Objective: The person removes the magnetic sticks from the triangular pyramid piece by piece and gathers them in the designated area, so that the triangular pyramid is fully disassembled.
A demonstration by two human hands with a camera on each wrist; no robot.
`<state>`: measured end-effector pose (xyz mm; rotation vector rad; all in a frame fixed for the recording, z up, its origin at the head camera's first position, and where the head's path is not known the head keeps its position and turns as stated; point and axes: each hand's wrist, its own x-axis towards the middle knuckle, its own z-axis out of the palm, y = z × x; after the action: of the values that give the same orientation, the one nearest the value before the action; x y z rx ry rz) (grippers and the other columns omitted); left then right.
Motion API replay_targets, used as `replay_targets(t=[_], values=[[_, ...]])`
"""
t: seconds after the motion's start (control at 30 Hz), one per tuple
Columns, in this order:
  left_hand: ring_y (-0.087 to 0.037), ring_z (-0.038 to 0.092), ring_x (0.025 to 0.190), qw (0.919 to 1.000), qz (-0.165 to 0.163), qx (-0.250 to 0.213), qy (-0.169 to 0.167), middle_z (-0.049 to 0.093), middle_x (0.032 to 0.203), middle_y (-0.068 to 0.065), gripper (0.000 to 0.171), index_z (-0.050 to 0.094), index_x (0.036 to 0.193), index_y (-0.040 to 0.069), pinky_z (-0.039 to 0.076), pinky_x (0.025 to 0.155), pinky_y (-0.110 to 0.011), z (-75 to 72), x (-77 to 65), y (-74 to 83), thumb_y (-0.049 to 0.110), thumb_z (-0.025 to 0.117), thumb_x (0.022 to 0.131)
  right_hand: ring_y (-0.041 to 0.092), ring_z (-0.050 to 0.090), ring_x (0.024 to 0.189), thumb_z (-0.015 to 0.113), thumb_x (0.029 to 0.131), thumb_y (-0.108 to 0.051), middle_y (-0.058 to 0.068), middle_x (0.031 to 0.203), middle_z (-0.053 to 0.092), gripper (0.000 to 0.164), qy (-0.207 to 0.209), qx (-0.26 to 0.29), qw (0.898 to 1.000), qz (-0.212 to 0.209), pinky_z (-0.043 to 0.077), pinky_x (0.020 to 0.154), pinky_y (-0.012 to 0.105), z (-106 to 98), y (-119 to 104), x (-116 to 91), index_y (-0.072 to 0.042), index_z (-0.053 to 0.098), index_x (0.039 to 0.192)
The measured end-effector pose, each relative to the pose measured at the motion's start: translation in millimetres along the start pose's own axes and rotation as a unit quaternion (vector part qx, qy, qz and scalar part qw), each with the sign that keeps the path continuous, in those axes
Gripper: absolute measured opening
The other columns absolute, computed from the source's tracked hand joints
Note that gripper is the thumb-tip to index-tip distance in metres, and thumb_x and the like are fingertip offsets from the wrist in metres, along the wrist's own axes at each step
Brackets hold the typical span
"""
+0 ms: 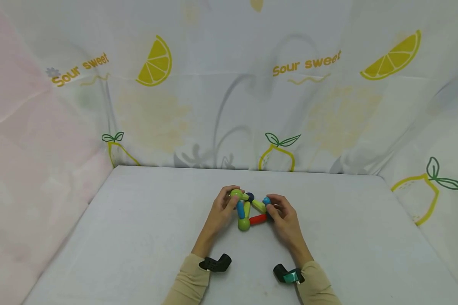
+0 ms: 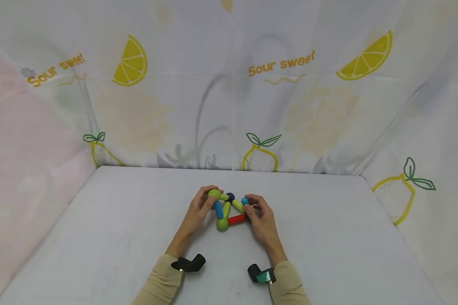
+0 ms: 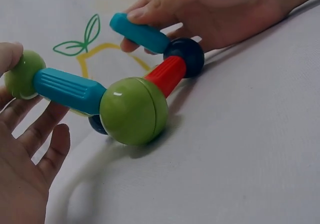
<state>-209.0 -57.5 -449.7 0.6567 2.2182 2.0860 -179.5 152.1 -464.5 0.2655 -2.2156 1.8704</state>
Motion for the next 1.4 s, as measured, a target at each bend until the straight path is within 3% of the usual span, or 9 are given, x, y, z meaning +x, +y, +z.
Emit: replay_targets(t=[0.23,0.43,0.63,0.8,0.93,1.0,1.13,1.27,1.4], values=[[-0.019,0.055,0.094,0.9996,0.012,0.022,0.016,0.059,0.122,-0.023,0.032,0.045,0.128,-0.007,0.049,0.076,-0.032,-6.3,-2.7,-0.7,0.008,0.039,0.100,0.005,0.056,0.100,0.058,0.092,-0.004,0.021,0.111,0.062,0.032,0.025,0.001,1.000,0.007,0.044,0.090,0.016,-1.3,-0.6,0.4,0.003,0.053,0.123],[-0.030,0.057,0.090,0.9953,0.008,0.088,0.040,0.058,0.122,-0.019,0.030,0.051,0.126,-0.002,0.046,0.074,-0.025,-8.8,-5.1,5.7,0.010,0.043,0.100,0.008,0.058,0.095,0.056,0.093,-0.002,0.021,0.111,0.060,0.035,0.044,-0.003,0.999,-0.006,0.044,0.085,0.014,-2.2,4.3,2.0,0.004,0.048,0.127],[-0.028,0.058,0.098,0.9858,0.016,0.156,0.061,0.058,0.121,-0.018,0.028,0.056,0.122,-0.001,0.046,0.080,-0.022,-13.9,-9.2,7.9,0.009,0.047,0.098,0.006,0.056,0.099,0.054,0.096,-0.013,0.014,0.114,0.061,0.034,0.052,-0.027,0.998,0.004,0.043,0.088,0.015,-8.0,28.4,6.2,-0.010,0.051,0.129],[-0.026,0.057,0.101,0.9835,0.013,0.169,0.062,0.059,0.122,-0.013,0.027,0.057,0.122,0.004,0.046,0.081,-0.026,-18.2,-7.5,-11.7,0.012,0.049,0.098,0.005,0.055,0.101,0.054,0.097,-0.019,0.011,0.116,0.061,0.032,0.068,-0.051,0.996,0.006,0.043,0.089,0.014,-17.8,32.4,8.5,-0.012,0.054,0.128],[-0.019,0.054,0.100,0.9829,0.017,0.171,0.066,0.061,0.120,-0.006,0.025,0.059,0.121,0.012,0.045,0.078,-0.025,-21.4,-4.3,-34.0,0.017,0.051,0.098,0.006,0.056,0.100,0.056,0.095,-0.014,0.014,0.115,0.061,0.031,0.083,-0.055,0.995,0.019,0.043,0.086,0.011,-25.4,25.3,8.4,-0.007,0.055,0.125],[-0.016,0.053,0.098,0.9825,0.018,0.174,0.064,0.062,0.118,-0.003,0.024,0.059,0.120,0.014,0.044,0.076,-0.023,-23.1,-4.1,-37.7,0.018,0.051,0.098,0.003,0.055,0.099,0.056,0.094,-0.010,0.016,0.114,0.061,0.030,0.086,-0.056,0.994,0.028,0.042,0.086,0.009,-28.0,17.0,7.6,-0.003,0.055,0.123],[-0.014,0.052,0.096,0.9793,0.019,0.193,0.059,0.063,0.114,-0.002,0.023,0.060,0.118,0.014,0.043,0.076,-0.024,-25.2,-4.1,-38.8,0.017,0.052,0.097,-0.003,0.054,0.097,0.055,0.094,-0.005,0.020,0.113,0.059,0.030,0.069,-0.079,0.994,0.027,0.040,0.086,0.007,-37.6,16.0,7.8,0.002,0.053,0.123],[-0.014,0.053,0.094,0.9727,0.025,0.223,0.058,0.064,0.109,-0.001,0.022,0.062,0.116,0.014,0.042,0.080,-0.028,-26.2,-4.4,-39.1,0.015,0.053,0.095,-0.008,0.053,0.097,0.055,0.095,-0.012,0.016,0.115,0.061,0.029,0.028,-0.127,0.991,0.018,0.039,0.086,0.004,-55.6,34.6,10.4,-0.003,0.054,0.123],[-0.014,0.053,0.093,0.9709,0.020,0.233,0.052,0.065,0.109,0.000,0.022,0.062,0.115,0.014,0.042,0.083,-0.030,-27.8,-4.6,-38.9,0.013,0.054,0.095,-0.009,0.052,0.098,0.055,0.096,-0.020,0.014,0.117,0.062,0.028,-0.020,-0.174,0.984,0.017,0.038,0.085,0.004,-70.8,33.4,9.4,-0.007,0.056,0.121]])
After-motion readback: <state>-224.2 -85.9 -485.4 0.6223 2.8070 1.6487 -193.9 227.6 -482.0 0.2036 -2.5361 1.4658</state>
